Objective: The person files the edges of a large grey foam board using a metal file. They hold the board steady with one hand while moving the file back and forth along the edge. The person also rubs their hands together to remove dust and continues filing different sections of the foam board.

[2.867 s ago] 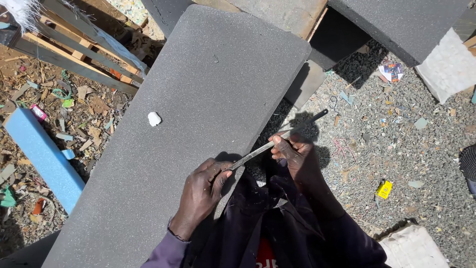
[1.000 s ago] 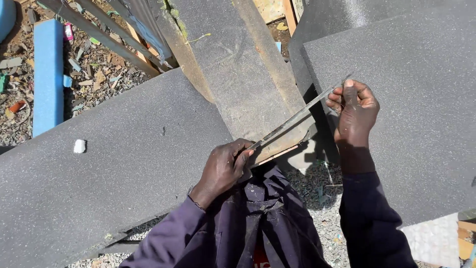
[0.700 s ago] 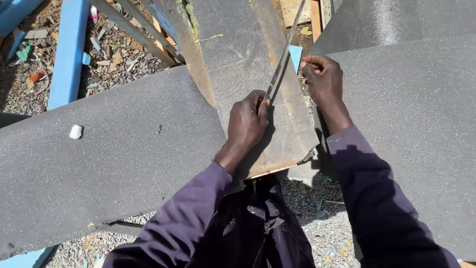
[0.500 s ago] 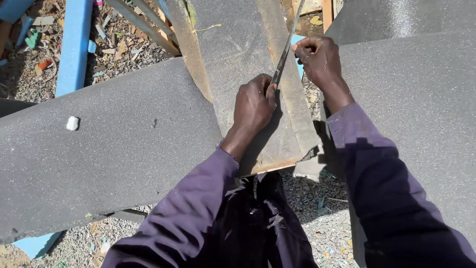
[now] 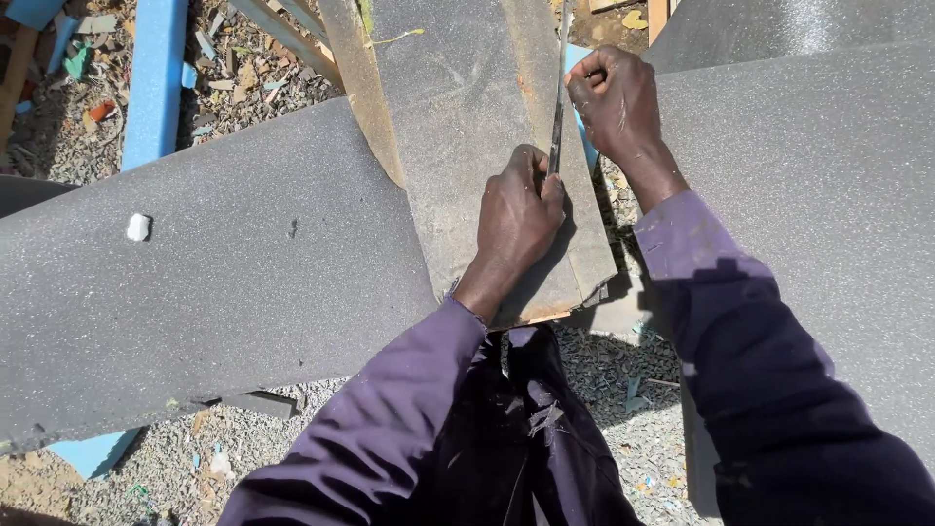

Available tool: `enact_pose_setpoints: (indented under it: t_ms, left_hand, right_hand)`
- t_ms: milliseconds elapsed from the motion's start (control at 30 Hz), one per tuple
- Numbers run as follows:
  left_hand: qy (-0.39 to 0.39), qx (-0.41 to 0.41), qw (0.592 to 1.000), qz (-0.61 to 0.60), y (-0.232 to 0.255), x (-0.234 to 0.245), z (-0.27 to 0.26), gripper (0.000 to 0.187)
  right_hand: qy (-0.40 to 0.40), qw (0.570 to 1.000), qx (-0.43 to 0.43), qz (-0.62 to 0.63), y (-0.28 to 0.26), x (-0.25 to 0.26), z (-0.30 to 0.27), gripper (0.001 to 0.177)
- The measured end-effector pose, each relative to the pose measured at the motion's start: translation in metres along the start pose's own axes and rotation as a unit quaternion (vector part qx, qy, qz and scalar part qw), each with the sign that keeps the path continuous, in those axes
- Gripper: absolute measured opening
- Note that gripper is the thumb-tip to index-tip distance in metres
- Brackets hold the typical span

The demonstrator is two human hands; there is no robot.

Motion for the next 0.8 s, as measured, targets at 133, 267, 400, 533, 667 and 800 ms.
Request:
enact_pose_setpoints:
  t_ms: [133, 267, 400, 533, 667, 800]
  left_hand:
    - [-0.038, 0.020, 0.998, -0.041, 0.001, 0.007, -0.077, 0.013]
    - [-0.091, 0.069, 0.988, -0.106, -0.001, 0.009, -0.121, 0.006]
    - [-0.053, 0.044, 0.996, -0.056, -0.001, 0.017, -0.082, 0.008]
    - [-0.035, 0.010, 0.999, -0.023, -0.003, 0.007, -0.014, 0.004]
    - [-0.031, 0.005, 0.999, 0.003, -0.003, 0.000, 0.017, 0.006]
    - [-0.039, 0.009, 0.999, -0.013, 0.003, -0.001, 0.030, 0.004]
  right_hand:
    - [0.009, 1.000, 0.001, -0.002, 0.003, 0.006, -0.003, 0.016]
    - [0.017, 1.000, -0.009, 0.018, 0.003, 0.019, -0.003, 0.018]
    - [0.004, 0.995, -0.025, 0.100, 0.001, 0.022, -0.011, 0.014]
    - [-0.016, 0.982, -0.129, 0.136, -0.002, 0.023, -0.028, 0.009]
    - [-0.056, 0.980, -0.145, 0.122, 0.014, 0.010, -0.039, 0.024]
    - [-0.056, 0.987, -0.127, 0.080, 0.029, 0.003, -0.034, 0.020]
Point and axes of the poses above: each hand's wrist, its own z-axis towards the middle knuckle, its own x-axis out of the back of the hand, y = z × x, the point moved 6 cm from there along z, towards the middle knuckle, and after that the axes turned 7 degrees about z, right-handed, at the moved point
